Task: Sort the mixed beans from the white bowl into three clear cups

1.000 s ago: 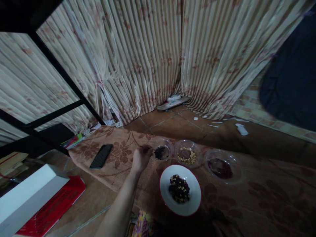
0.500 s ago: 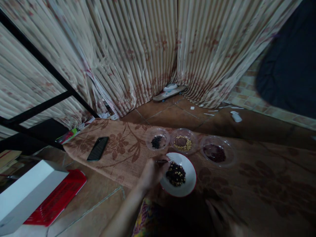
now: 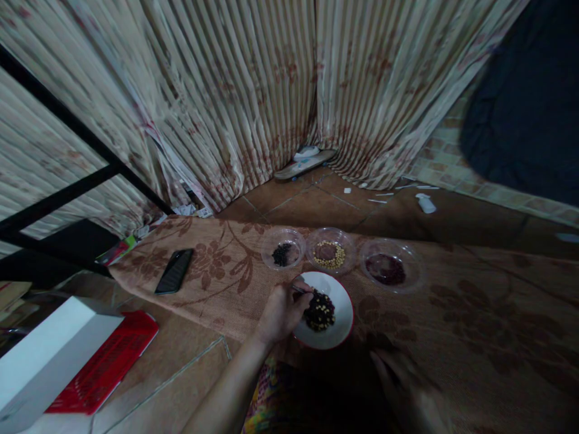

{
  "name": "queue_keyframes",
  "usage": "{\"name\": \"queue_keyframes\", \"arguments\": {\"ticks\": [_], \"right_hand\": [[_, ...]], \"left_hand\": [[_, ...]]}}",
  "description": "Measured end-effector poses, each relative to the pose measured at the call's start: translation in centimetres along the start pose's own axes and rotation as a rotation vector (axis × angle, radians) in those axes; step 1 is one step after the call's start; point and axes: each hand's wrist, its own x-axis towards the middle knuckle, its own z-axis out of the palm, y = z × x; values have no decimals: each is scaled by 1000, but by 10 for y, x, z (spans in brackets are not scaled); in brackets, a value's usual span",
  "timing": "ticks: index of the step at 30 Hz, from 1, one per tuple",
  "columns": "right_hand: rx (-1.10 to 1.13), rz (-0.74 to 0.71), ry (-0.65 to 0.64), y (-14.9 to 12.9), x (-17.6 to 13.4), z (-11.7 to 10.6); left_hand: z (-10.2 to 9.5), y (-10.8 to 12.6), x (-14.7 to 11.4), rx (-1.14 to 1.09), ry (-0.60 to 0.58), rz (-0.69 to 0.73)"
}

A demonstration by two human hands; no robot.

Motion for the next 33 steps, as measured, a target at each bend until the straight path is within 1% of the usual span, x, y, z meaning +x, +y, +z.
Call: {"name": "queue_keyframes", "arguments": {"ticks": [4,7,14,18,21,26,30,33], "right_hand": [[-6,-31,-19,3,-4,3],[-2,-10,-30,5,-5,3],[8,-22,-3,2,-1,1],[-31,-24,-5,1,1,-1],[-34,-26,1,2,0,-1],[-15,-19,-45,2,-2,0],[-22,14,-7,2,-3,2],[-2,-14,2,2,-2,3]], "left_hand": [[1,4,1,-12,14,-16],[2,7,2,-8,13,-18],[1,13,0,-9,28,-18],[1,17,0,-21,5,-48],[1,15,1,-26,9,-37],[3,7,2,-19,14,-24],[3,8,1,14,15,-6],[3,9,1,25,16,-11]]}}
